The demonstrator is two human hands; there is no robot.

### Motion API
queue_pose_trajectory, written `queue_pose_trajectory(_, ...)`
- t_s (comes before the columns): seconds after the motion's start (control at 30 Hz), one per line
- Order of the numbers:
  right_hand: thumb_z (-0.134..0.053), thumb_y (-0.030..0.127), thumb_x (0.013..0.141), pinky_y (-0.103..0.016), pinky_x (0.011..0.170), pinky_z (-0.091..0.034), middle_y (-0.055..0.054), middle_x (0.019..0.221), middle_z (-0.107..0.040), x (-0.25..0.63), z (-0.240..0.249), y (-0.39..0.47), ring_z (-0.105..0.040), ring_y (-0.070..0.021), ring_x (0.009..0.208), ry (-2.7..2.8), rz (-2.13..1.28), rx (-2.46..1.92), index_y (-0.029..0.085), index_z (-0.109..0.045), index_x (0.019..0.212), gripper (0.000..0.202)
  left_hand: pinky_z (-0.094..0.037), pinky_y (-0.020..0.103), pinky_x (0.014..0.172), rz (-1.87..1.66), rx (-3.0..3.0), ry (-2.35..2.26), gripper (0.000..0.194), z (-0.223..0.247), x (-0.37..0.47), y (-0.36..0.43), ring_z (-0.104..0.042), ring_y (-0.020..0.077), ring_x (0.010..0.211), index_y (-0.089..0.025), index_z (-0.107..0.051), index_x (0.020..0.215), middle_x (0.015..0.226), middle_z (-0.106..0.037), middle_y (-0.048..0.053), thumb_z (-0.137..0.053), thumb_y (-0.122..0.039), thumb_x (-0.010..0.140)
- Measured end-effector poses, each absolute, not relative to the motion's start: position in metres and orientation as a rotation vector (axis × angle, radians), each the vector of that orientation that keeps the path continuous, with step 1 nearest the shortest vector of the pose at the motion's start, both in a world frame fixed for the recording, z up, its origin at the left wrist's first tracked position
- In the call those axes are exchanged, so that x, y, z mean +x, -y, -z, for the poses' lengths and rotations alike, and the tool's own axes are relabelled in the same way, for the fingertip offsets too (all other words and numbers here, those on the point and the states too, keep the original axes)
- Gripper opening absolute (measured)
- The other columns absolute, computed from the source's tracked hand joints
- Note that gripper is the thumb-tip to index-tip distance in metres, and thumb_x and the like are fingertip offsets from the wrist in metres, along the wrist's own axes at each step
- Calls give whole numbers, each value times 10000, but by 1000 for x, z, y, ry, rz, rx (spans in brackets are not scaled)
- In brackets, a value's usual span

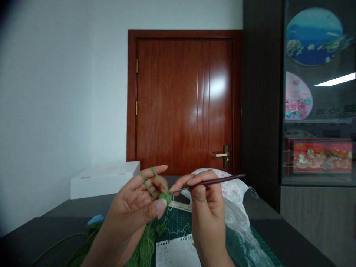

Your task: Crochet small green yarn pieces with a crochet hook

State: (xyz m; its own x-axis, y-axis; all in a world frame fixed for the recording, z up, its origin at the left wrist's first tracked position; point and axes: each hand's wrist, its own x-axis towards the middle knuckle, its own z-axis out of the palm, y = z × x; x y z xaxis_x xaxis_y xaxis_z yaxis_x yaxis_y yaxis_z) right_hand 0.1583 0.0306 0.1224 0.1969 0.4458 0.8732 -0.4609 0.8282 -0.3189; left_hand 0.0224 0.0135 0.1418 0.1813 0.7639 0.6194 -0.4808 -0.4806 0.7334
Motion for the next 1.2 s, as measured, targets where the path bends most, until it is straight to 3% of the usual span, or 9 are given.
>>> queue_pose_trajectory(0.37, -568, 376, 1020, -302, 698, -561, 1, 839, -734, 160, -124, -27, -679, -154, 720, 1221, -634, -9, 268, -617, 946, 140, -481, 181, 542, -1452, 1406, -244, 467, -144, 21, -16, -584, 100, 669, -178, -703, 1182, 836, -669, 28, -830, -114, 737)
queue_pose_trajectory(0.67, -572, 384, 1016, -305, 673, -574, 1, 819, -728, 160, -124, -25, -677, -154, 683, 1221, -639, -17, 269, -627, 943, 147, -503, 179, 529, -1395, 1375, -221, 508, -144, 20, -17, -649, 168, 801, -176, -700, 1206, 862, -655, 46, -850, -125, 723)
queue_pose_trajectory(0.83, -552, 369, 1027, -322, 706, -571, -7, 828, -722, 164, -125, -25, -686, -173, 753, 1273, -611, -17, 267, -614, 953, 140, -496, 194, 533, -1428, 1395, -232, 499, -145, 19, -14, -589, 119, 684, -163, -702, 1203, 840, -662, 38, -844, -121, 726)
queue_pose_trajectory(1.03, -551, 291, 1025, -352, 734, -556, -9, 842, -715, 175, -125, -23, -688, -189, 791, 1378, -277, -117, 274, -638, 983, 99, -491, 220, 569, -1509, 1445, -356, 498, -144, 21, -13, -564, 113, 675, -194, -692, 1207, 843, -668, 22, -835, -123, 735)
queue_pose_trajectory(1.2, -600, 281, 998, -433, 818, -553, -41, 959, -764, 187, -126, -19, -710, -227, 864, 1636, 192, -172, 285, -669, 1071, 101, -535, 249, 713, -1622, 1589, -393, 434, -142, 22, -15, -630, 139, 780, -205, -698, 1183, 833, -688, 22, -805, -108, 774)
